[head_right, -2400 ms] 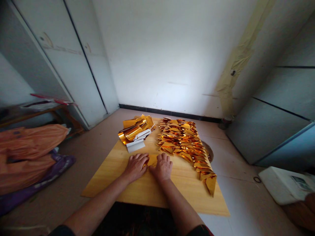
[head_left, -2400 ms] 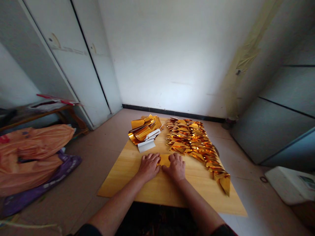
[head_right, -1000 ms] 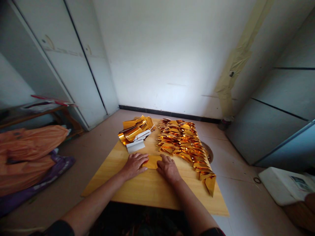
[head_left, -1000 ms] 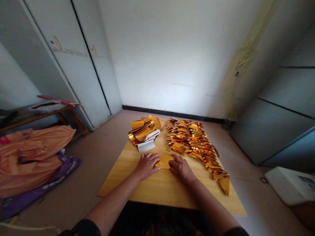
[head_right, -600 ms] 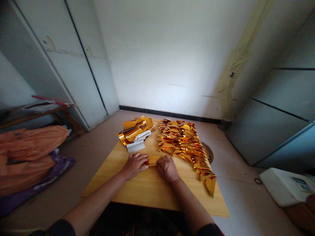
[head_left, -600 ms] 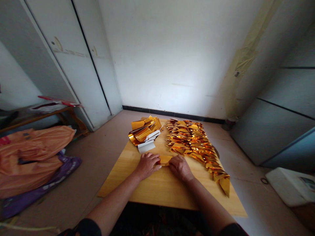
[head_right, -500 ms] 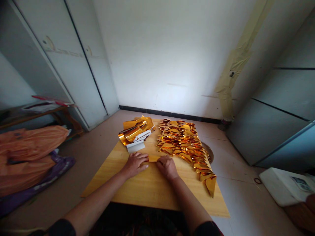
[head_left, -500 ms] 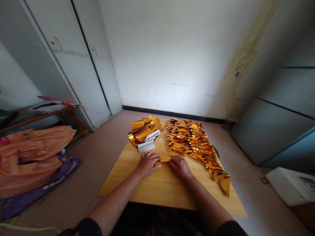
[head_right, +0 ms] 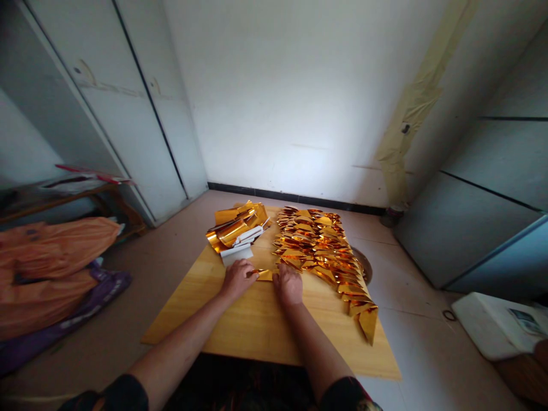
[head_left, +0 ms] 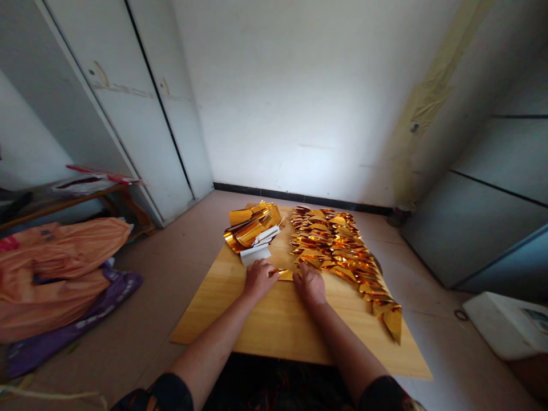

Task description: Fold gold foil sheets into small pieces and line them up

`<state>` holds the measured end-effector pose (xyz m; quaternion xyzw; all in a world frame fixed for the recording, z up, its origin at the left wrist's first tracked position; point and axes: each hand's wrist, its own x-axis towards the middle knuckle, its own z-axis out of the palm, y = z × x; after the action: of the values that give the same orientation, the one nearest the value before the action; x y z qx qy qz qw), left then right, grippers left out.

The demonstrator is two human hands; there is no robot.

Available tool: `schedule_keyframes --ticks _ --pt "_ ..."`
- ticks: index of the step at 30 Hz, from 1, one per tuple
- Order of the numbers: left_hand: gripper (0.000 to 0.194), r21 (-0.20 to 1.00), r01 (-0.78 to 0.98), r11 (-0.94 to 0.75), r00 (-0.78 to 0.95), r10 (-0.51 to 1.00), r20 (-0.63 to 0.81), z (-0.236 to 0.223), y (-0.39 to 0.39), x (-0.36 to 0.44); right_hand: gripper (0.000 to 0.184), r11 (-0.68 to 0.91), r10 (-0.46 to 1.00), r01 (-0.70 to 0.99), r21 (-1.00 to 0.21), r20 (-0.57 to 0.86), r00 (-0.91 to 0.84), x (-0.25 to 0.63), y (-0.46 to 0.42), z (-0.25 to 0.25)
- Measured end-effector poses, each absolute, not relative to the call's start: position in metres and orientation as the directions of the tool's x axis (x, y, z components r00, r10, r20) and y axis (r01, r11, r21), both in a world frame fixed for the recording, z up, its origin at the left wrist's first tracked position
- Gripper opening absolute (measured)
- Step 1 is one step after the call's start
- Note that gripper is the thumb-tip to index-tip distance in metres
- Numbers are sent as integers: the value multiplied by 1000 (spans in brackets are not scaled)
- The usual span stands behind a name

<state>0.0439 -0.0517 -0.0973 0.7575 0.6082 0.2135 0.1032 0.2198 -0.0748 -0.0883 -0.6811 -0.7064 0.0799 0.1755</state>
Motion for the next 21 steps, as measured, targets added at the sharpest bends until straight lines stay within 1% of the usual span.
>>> schedule_keyframes --ticks 4,15,18,19,21 --pt "12 372 906 -203 151 975 164 -94 -52 47 24 56 991 950 -307 136 -14 217 -76 -86" --pt "7 362 899 -246 166 957 237 -97 -56 47 24 95 987 954 -284 152 -53 220 -74 -94" --pt "21 346 888 -304 200 931 304 -96 -60 48 28 77 985 955 -287 173 -28 222 -75 -93" --pt "23 332 881 -338 229 918 325 -95 -61 49 28 73 982 955 -288 185 -19 222 -75 -93" --pt "16 299 858 -418 314 887 340 -94 -62 50 24 85 978 955 -285 207 -26 223 -75 -92"
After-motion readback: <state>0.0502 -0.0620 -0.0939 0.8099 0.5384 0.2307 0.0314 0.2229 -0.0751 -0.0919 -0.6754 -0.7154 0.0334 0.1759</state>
